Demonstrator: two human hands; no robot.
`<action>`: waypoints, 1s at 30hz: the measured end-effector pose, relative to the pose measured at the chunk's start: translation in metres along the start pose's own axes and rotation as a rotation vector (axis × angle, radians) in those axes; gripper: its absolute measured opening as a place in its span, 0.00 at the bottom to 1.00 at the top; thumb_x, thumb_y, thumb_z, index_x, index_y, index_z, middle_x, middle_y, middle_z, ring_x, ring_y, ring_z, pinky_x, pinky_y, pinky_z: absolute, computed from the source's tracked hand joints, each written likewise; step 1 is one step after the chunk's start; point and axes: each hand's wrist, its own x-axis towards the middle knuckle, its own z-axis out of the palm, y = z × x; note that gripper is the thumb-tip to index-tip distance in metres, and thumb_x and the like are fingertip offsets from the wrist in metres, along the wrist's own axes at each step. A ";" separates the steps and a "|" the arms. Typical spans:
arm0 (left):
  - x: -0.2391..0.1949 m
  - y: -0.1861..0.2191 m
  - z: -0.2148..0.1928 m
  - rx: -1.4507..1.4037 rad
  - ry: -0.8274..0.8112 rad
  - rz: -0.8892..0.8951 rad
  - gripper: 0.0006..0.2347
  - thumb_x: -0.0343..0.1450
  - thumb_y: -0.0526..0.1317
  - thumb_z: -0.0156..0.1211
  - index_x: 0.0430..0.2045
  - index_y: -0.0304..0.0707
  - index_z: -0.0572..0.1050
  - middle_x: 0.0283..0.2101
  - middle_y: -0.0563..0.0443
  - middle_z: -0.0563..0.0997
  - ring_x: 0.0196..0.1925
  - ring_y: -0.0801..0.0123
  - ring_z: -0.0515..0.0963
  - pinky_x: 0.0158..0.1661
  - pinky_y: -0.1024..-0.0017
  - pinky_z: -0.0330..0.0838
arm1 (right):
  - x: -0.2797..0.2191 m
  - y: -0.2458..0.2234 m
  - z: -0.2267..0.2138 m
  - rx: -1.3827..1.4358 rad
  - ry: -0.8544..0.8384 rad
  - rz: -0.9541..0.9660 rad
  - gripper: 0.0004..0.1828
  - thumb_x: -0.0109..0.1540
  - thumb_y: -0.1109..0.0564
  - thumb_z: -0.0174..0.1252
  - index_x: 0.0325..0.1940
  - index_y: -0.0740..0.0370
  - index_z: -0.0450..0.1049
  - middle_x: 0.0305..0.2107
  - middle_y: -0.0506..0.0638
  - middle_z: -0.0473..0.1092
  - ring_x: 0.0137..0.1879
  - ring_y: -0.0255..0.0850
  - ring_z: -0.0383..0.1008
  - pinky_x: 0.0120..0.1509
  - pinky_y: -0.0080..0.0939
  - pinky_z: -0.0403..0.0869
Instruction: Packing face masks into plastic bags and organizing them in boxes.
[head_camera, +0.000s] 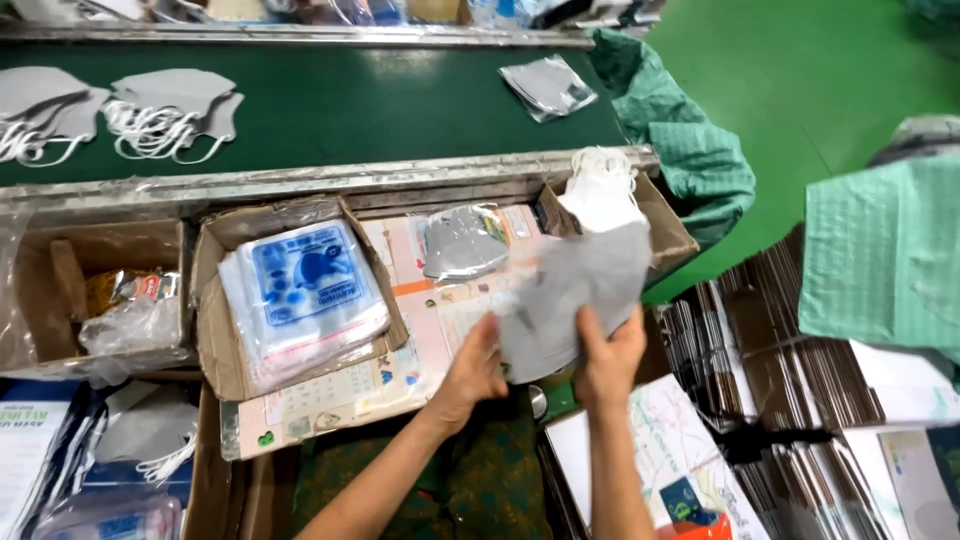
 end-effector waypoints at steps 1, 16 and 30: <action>-0.001 0.007 0.004 -0.001 0.012 -0.001 0.42 0.64 0.39 0.69 0.74 0.42 0.49 0.71 0.57 0.62 0.72 0.74 0.62 0.66 0.65 0.60 | -0.008 0.014 0.004 0.000 -0.008 0.009 0.29 0.61 0.65 0.63 0.65 0.68 0.64 0.52 0.56 0.74 0.55 0.43 0.75 0.61 0.44 0.74; -0.004 0.069 -0.014 0.756 0.040 0.327 0.28 0.59 0.35 0.73 0.56 0.32 0.71 0.49 0.44 0.78 0.51 0.61 0.82 0.52 0.66 0.74 | 0.003 0.114 -0.038 -0.671 -0.626 -0.296 0.38 0.48 0.56 0.75 0.61 0.65 0.71 0.55 0.58 0.69 0.64 0.48 0.69 0.70 0.46 0.67; 0.006 0.080 -0.010 1.062 0.022 0.149 0.44 0.59 0.48 0.75 0.73 0.52 0.56 0.33 0.41 0.84 0.40 0.45 0.85 0.44 0.56 0.78 | -0.005 0.111 -0.020 -0.468 -0.635 0.091 0.44 0.47 0.61 0.75 0.66 0.66 0.66 0.54 0.55 0.73 0.57 0.39 0.74 0.62 0.40 0.73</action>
